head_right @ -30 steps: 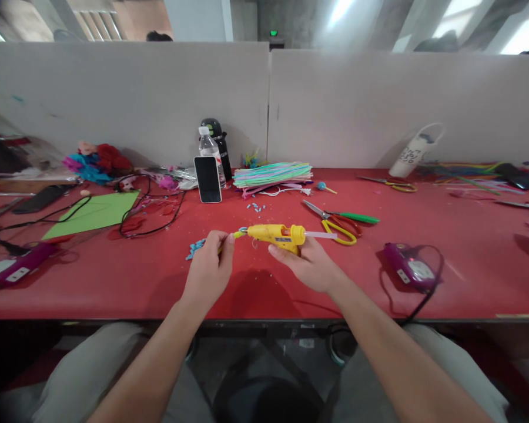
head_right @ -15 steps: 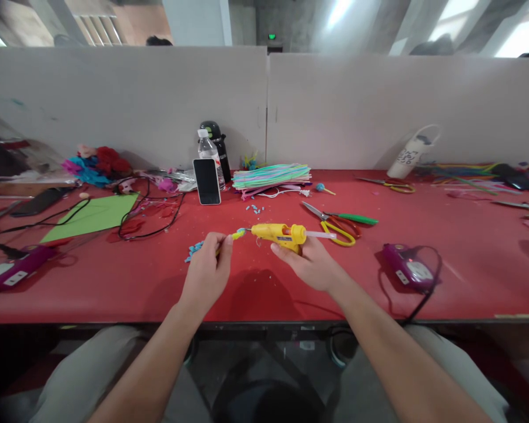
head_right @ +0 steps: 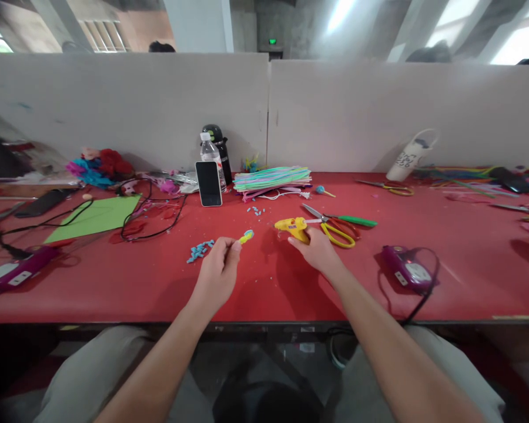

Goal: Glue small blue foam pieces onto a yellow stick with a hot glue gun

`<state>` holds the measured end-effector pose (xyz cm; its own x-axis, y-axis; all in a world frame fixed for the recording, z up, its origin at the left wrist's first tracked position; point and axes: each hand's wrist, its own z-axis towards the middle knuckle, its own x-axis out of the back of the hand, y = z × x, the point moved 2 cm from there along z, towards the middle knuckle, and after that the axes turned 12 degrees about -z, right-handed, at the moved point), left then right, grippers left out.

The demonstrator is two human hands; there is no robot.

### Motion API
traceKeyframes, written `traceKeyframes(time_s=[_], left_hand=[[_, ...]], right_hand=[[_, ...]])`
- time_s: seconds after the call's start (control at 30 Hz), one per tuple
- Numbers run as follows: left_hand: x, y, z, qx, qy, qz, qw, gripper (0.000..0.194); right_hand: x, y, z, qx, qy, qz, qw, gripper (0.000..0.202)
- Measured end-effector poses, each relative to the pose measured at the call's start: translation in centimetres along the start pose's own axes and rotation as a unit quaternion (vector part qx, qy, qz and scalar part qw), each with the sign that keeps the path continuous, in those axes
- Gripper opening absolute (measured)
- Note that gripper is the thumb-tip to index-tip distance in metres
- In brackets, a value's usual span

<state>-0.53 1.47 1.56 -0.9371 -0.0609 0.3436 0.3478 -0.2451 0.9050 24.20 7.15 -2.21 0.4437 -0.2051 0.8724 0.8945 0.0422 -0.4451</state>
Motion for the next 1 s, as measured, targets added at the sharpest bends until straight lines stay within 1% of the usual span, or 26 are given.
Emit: traceKeyframes(time_s=[0.07, 0.13, 0.23, 0.3, 0.33, 0.4, 0.47, 0.5, 0.53, 0.57, 0.6, 0.63, 0.7, 0.77, 0.83, 0.9, 1.0], left_hand=[[-0.4, -0.3, -0.2, 0.011, -0.010, -0.034, 0.999, 0.024], [-0.7, -0.6, -0.3, 0.021, -0.017, -0.064, 0.998, 0.024], [-1.2, -0.8, -0.6, 0.036, -0.029, -0.115, 0.992, 0.023], [-1.7, -0.7, -0.9, 0.049, -0.041, -0.158, 0.985, 0.023], [-1.9, -0.6, -1.1, 0.055, -0.048, -0.180, 0.981, 0.024], [-2.4, -0.2, -1.7, 0.063, -0.063, -0.221, 0.971, 0.025], [-2.8, 0.3, -2.2, 0.065, -0.077, -0.253, 0.962, 0.026], [-2.8, 0.6, -2.4, 0.062, -0.078, -0.268, 0.958, 0.026], [-2.8, 0.8, -2.6, 0.057, -0.074, -0.282, 0.955, 0.026], [-2.7, 0.9, -2.6, 0.051, -0.064, -0.295, 0.952, 0.026], [-2.5, 1.0, -2.5, 0.046, -0.049, -0.309, 0.949, 0.025], [-2.3, 1.0, -2.4, 0.044, -0.028, -0.322, 0.945, 0.025], [-1.7, 0.8, -1.9, 0.048, 0.020, -0.340, 0.939, 0.025], [-1.0, 0.5, -1.2, 0.055, 0.067, -0.354, 0.931, 0.025], [-0.5, 0.4, -0.6, 0.063, 0.102, -0.367, 0.923, 0.024], [0.0, 0.3, -0.1, 0.065, 0.126, -0.379, 0.914, 0.022], [0.7, 0.4, 0.4, 0.061, 0.150, -0.393, 0.905, 0.021]], right_hand=[[-0.2, 0.2, 0.0, -0.001, 0.000, -0.006, 1.000, 0.033], [0.2, 0.4, -0.3, -0.005, -0.004, -0.022, 1.000, 0.035], [2.1, 1.2, -0.8, -0.033, -0.033, -0.100, 0.994, 0.040], [3.6, 1.7, -1.2, -0.036, -0.079, -0.153, 0.984, 0.046], [4.2, 1.7, -1.5, -0.016, -0.112, -0.154, 0.982, 0.049], [4.8, 1.0, -2.3, 0.059, -0.203, -0.096, 0.973, 0.048], [4.5, -0.8, -3.1, 0.137, -0.280, 0.003, 0.950, 0.040], [4.0, -2.0, -3.4, 0.163, -0.297, 0.043, 0.940, 0.036], [3.4, -3.3, -3.3, 0.184, -0.284, 0.065, 0.939, 0.032], [2.6, -4.7, -3.0, 0.195, -0.246, 0.065, 0.947, 0.028], [1.6, -6.1, -2.4, 0.202, -0.210, 0.025, 0.956, 0.023], [0.5, -7.4, -1.6, 0.205, -0.167, -0.041, 0.963, 0.019], [-1.6, -9.9, 0.8, 0.198, -0.123, -0.086, 0.969, 0.021], [-3.4, -11.8, 3.6, 0.183, -0.080, -0.128, 0.972, 0.028], [-5.0, -13.1, 6.4, 0.165, -0.061, -0.171, 0.969, 0.030], [-6.1, -13.7, 8.8, 0.147, -0.055, -0.210, 0.965, 0.029], [-7.4, -13.9, 11.1, 0.131, -0.056, -0.255, 0.956, 0.029]])
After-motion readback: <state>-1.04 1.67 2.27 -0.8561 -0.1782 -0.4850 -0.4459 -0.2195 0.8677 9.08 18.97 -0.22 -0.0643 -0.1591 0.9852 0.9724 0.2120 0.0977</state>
